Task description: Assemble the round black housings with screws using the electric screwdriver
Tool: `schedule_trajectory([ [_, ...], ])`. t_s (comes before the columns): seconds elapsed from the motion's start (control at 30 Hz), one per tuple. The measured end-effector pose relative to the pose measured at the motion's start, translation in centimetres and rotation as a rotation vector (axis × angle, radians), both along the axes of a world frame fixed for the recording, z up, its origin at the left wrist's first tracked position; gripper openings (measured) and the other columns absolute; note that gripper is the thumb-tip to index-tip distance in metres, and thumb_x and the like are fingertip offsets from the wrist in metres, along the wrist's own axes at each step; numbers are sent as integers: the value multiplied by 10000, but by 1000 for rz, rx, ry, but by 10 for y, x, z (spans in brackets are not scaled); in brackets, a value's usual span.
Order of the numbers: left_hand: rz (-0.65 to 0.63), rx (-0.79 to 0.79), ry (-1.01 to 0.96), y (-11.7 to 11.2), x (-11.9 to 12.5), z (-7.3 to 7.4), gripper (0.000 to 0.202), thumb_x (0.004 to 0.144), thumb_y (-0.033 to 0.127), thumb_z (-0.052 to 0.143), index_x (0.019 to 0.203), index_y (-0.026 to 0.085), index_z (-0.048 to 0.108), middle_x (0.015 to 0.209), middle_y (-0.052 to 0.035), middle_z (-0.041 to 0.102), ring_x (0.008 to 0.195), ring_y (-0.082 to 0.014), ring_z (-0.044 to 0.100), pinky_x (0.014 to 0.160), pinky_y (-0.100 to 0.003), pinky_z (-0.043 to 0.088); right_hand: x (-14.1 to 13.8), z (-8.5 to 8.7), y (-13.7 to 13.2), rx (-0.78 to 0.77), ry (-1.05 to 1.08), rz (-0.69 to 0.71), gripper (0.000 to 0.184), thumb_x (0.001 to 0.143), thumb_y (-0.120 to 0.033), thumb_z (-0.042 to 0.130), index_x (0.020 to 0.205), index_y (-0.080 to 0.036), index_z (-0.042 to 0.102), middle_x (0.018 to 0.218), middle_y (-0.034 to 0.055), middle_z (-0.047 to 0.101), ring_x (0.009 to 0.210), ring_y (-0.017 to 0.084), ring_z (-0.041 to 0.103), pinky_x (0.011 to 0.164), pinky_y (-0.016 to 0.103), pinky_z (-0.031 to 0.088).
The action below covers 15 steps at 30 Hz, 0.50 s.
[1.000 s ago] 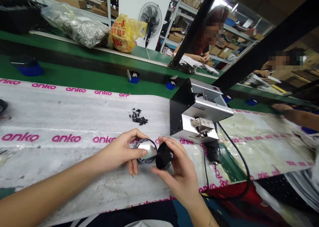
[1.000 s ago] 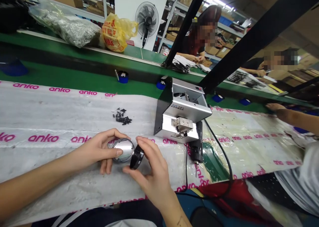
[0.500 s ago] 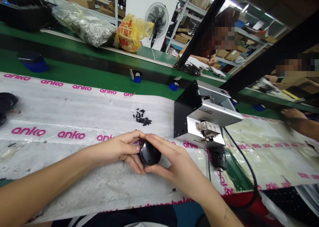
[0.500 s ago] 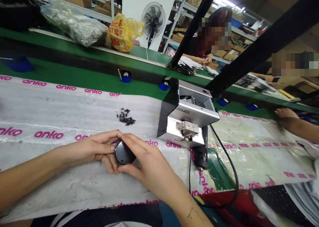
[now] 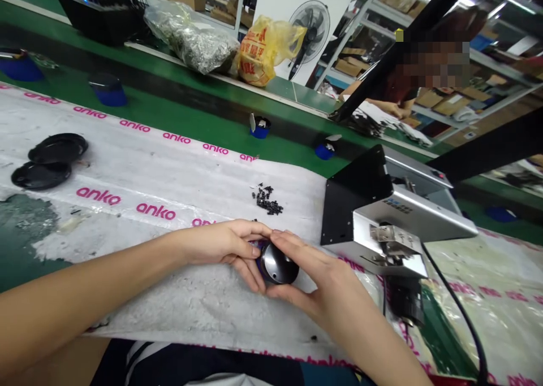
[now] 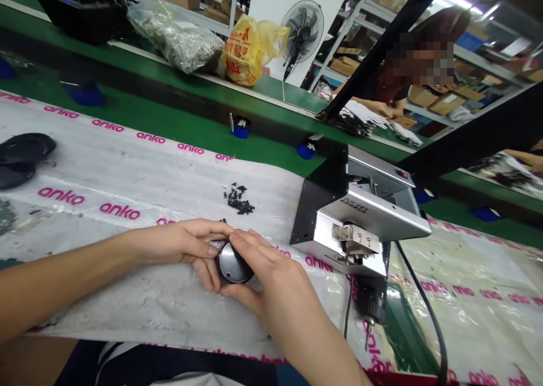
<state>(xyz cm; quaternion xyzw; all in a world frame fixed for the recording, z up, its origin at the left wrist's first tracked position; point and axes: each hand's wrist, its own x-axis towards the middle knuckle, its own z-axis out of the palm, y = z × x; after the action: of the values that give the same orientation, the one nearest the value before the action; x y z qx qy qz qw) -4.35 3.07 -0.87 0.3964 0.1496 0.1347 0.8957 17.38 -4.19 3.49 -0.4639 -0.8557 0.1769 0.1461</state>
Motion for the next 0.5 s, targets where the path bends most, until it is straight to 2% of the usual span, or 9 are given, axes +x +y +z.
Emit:
schedule_trajectory([
  [0.07, 27, 19, 18, -1, 0, 6, 459, 771, 93, 622, 1221, 170, 575, 1006, -64, 711, 737, -189, 757, 713, -311, 601, 0, -2, 1, 72, -51, -12, 742, 721, -252, 848, 1382, -231, 513, 1368, 109, 596, 1341, 358, 478, 1007, 551, 531],
  [0.13, 42, 70, 83, -6, 3, 13, 541, 727, 108, 647, 1256, 184, 565, 994, -54, 717, 725, -181, 752, 703, -298, 602, -2, -4, 1, 148, -64, -66, 706, 691, -295, 869, 1329, -243, 571, 1409, 166, 527, 1348, 419, 440, 962, 613, 531],
  [0.2, 88, 178, 212, -13, 8, 18, 527, 778, 197, 681, 1283, 189, 528, 890, -38, 724, 667, -167, 736, 655, -278, 599, -8, -4, -1, 175, -44, -128, 676, 673, -311, 882, 1288, -261, 605, 1420, 191, 461, 1311, 420, 465, 936, 605, 541],
  [0.27, 183, 302, 370, -22, 15, 21, 440, 863, 343, 653, 1245, 180, 509, 676, 6, 682, 524, -142, 676, 511, -218, 550, -14, -2, -7, 154, -19, -153, 709, 670, -291, 886, 1311, -256, 584, 1387, 183, 466, 1302, 393, 466, 973, 575, 525],
  [0.33, 257, 375, 477, -29, 23, 20, 395, 905, 453, 595, 1190, 193, 508, 518, 59, 589, 397, -114, 588, 393, -162, 462, -12, 1, -17, 119, 10, -130, 697, 716, -279, 855, 1343, -251, 551, 1418, 161, 454, 1350, 360, 419, 1031, 521, 496],
  [0.37, 264, 383, 504, -31, 26, 20, 391, 909, 482, 583, 1176, 207, 508, 517, 64, 584, 378, -109, 576, 369, -150, 439, -6, 2, -23, 117, 42, -132, 617, 771, -294, 810, 1332, -258, 557, 1443, 142, 442, 1365, 338, 406, 1048, 492, 484],
  [0.43, 235, 366, 537, -31, 30, 18, 419, 890, 521, 605, 1183, 240, 501, 647, 37, 651, 421, -125, 631, 367, -156, 457, 20, 1, -33, 206, 174, -335, 354, 894, -366, 655, 1234, -278, 613, 1421, 99, 473, 1334, 287, 450, 1049, 442, 470],
  [0.47, 222, 354, 554, -30, 31, 18, 443, 874, 533, 625, 1192, 254, 494, 736, 20, 678, 457, -140, 665, 373, -166, 478, 40, -1, -36, 297, 262, -532, 279, 944, -397, 547, 1181, -276, 629, 1357, 94, 518, 1279, 271, 497, 1044, 446, 456],
  [0.5, 218, 344, 577, -29, 31, 18, 465, 863, 542, 636, 1204, 265, 486, 815, 6, 692, 484, -153, 688, 377, -174, 492, 62, -4, -38, 416, 360, -867, 278, 950, -440, 492, 1108, -265, 640, 1239, 90, 576, 1200, 266, 545, 1033, 453, 445],
])
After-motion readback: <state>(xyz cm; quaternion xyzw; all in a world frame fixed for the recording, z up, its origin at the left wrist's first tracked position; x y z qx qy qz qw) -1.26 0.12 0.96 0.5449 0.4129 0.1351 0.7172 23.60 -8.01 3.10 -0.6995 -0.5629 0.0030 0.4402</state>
